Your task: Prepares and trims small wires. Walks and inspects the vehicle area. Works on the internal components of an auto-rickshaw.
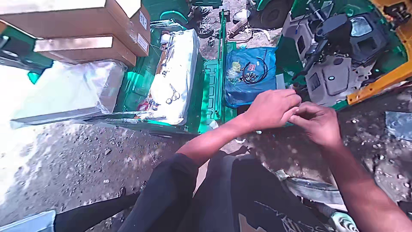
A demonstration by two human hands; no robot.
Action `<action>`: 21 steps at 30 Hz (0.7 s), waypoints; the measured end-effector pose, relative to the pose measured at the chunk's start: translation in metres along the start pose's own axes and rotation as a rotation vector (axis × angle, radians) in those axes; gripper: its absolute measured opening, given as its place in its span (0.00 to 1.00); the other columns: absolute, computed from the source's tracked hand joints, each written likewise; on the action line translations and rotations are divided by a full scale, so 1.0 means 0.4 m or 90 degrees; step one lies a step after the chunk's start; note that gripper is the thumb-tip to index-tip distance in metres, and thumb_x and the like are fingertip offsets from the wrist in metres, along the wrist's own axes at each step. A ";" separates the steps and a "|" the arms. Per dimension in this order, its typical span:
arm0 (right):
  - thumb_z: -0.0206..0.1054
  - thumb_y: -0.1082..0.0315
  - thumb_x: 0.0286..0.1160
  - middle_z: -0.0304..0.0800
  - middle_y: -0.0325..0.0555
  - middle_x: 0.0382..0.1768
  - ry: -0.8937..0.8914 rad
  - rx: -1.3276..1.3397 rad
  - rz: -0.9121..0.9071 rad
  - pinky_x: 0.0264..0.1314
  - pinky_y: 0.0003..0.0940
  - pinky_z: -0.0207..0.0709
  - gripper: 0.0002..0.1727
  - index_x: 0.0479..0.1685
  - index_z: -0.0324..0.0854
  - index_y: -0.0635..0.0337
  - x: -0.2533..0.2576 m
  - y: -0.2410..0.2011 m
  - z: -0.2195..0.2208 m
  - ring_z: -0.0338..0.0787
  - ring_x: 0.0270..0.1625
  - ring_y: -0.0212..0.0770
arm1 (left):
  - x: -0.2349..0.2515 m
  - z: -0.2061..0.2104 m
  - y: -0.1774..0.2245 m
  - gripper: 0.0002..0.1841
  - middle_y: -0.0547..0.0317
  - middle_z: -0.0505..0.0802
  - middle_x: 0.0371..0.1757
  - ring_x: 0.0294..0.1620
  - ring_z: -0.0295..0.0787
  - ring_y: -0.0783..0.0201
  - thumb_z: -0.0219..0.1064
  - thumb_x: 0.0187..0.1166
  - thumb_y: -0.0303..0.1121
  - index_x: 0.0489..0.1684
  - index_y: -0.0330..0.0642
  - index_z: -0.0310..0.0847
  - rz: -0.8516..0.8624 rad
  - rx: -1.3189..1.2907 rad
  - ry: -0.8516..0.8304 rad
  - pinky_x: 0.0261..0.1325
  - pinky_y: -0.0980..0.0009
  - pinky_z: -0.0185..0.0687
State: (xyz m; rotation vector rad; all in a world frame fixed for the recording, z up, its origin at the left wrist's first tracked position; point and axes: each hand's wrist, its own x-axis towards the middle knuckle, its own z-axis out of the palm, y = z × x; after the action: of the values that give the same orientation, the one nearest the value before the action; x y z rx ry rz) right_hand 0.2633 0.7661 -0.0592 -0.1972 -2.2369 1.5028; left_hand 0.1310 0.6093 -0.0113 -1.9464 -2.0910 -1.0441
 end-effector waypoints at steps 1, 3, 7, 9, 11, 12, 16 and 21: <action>0.78 0.71 0.56 0.90 0.31 0.37 -0.020 -0.012 0.010 0.39 0.22 0.85 0.07 0.31 0.87 0.52 0.004 -0.003 0.012 0.87 0.35 0.24 | -0.015 -0.003 -0.001 0.08 0.55 0.91 0.37 0.44 0.90 0.58 0.66 0.77 0.31 0.36 0.39 0.90 -0.010 0.008 0.001 0.46 0.57 0.86; 0.79 0.69 0.60 0.92 0.30 0.36 -0.060 -0.014 0.024 0.39 0.23 0.86 0.10 0.40 0.88 0.52 0.016 -0.009 0.038 0.89 0.34 0.24 | -0.040 -0.010 -0.007 0.06 0.57 0.91 0.39 0.46 0.89 0.58 0.68 0.76 0.32 0.39 0.41 0.91 -0.030 0.043 -0.001 0.45 0.59 0.84; 0.72 0.66 0.73 0.93 0.31 0.37 -0.133 0.038 0.033 0.34 0.22 0.85 0.08 0.48 0.90 0.52 0.044 -0.022 0.095 0.88 0.30 0.25 | -0.087 -0.043 -0.041 0.07 0.56 0.91 0.43 0.50 0.89 0.57 0.68 0.75 0.31 0.43 0.42 0.91 -0.068 0.074 0.017 0.47 0.59 0.84; 0.68 0.65 0.77 0.93 0.31 0.33 -0.161 0.031 0.035 0.32 0.23 0.84 0.07 0.44 0.91 0.53 0.068 -0.026 0.126 0.86 0.27 0.26 | -0.107 -0.069 -0.076 0.07 0.57 0.92 0.43 0.50 0.89 0.57 0.68 0.75 0.30 0.42 0.42 0.91 -0.079 0.074 0.029 0.48 0.58 0.84; 0.69 0.65 0.77 0.93 0.32 0.31 -0.165 0.014 0.051 0.32 0.23 0.84 0.07 0.41 0.92 0.54 0.091 -0.024 0.160 0.86 0.26 0.26 | -0.131 -0.093 -0.114 0.07 0.57 0.92 0.43 0.50 0.89 0.57 0.67 0.75 0.31 0.41 0.42 0.90 -0.086 0.069 0.029 0.48 0.58 0.84; 0.72 0.65 0.74 0.93 0.32 0.30 -0.153 -0.002 0.063 0.31 0.22 0.83 0.06 0.39 0.93 0.53 0.104 -0.024 0.179 0.86 0.25 0.25 | -0.143 -0.105 -0.135 0.07 0.57 0.92 0.44 0.50 0.89 0.57 0.66 0.76 0.31 0.42 0.42 0.91 -0.087 0.062 0.029 0.47 0.59 0.83; 0.82 0.65 0.59 0.95 0.31 0.35 -0.103 -0.032 0.090 0.36 0.23 0.84 0.04 0.31 0.94 0.51 0.163 -0.027 0.268 0.89 0.32 0.24 | -0.194 -0.146 -0.216 0.08 0.57 0.91 0.41 0.45 0.88 0.58 0.64 0.77 0.30 0.40 0.41 0.90 -0.080 0.024 0.058 0.43 0.60 0.81; 0.84 0.64 0.49 0.94 0.29 0.34 -0.079 -0.095 0.102 0.39 0.20 0.84 0.07 0.23 0.90 0.48 0.230 -0.038 0.395 0.89 0.35 0.21 | -0.264 -0.195 -0.324 0.06 0.57 0.91 0.39 0.44 0.89 0.57 0.68 0.73 0.30 0.38 0.41 0.91 -0.062 0.009 0.081 0.42 0.60 0.81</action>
State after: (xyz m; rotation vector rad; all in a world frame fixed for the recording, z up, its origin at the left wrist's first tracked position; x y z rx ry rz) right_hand 0.1150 0.6586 -0.0701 -0.3453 -2.4861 1.4628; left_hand 0.0027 0.4853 -0.0584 -1.7382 -2.1358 -1.1355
